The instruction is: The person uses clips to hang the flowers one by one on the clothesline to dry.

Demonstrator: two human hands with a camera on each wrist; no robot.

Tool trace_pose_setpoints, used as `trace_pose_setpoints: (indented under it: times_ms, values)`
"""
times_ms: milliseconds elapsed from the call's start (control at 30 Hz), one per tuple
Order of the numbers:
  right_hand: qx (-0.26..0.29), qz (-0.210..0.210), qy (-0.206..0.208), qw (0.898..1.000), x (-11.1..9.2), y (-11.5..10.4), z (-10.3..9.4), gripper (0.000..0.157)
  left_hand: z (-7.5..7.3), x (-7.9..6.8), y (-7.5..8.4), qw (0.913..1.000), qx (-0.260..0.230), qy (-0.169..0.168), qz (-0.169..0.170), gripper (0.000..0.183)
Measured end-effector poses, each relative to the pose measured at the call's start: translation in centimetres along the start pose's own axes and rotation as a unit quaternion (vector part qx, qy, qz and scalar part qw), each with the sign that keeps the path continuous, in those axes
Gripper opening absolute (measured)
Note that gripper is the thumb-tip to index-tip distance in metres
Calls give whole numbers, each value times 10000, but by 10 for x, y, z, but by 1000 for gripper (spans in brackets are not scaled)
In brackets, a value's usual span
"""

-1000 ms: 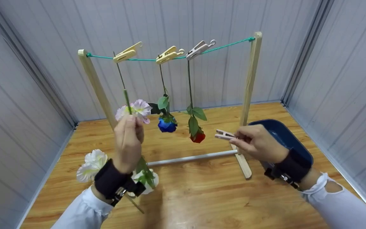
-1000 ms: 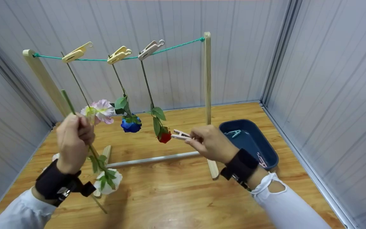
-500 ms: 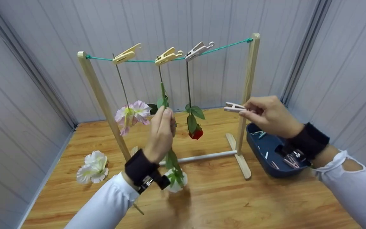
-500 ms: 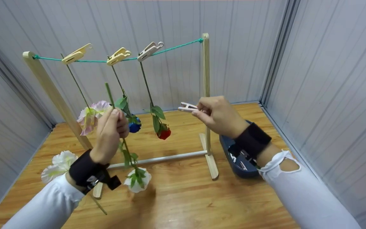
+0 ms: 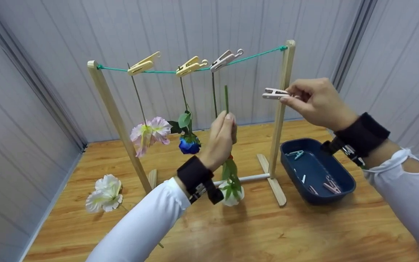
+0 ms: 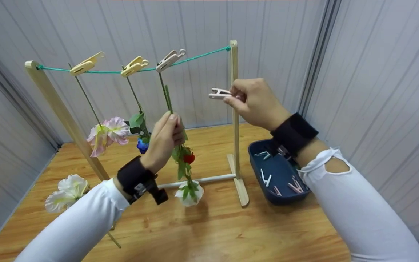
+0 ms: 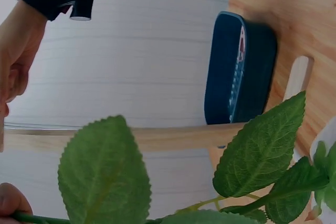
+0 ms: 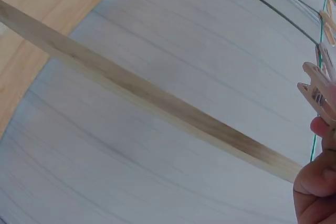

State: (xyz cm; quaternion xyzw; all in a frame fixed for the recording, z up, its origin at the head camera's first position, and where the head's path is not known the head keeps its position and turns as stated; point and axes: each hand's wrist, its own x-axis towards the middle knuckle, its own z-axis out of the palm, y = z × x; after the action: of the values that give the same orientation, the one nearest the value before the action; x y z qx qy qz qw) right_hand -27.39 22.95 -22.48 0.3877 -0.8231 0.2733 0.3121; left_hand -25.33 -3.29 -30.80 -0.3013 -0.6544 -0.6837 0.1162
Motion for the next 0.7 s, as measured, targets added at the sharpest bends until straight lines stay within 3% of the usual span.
trace_pose_setpoints:
  times_ms: [200, 333, 700]
  values:
    - [-116, 158, 119, 9997, 16, -5, -13, 8, 18, 22, -2, 9998, -4, -172, 80, 33]
    - [-227, 5, 185, 9996, 28, -9, -20, 7, 26, 37, -2, 9996, 43, -235, 119, 33]
    - [-551, -502, 106, 9972, 63, -18, -27, 16, 29, 67, -5, 9998, -122, -76, -147, 32]
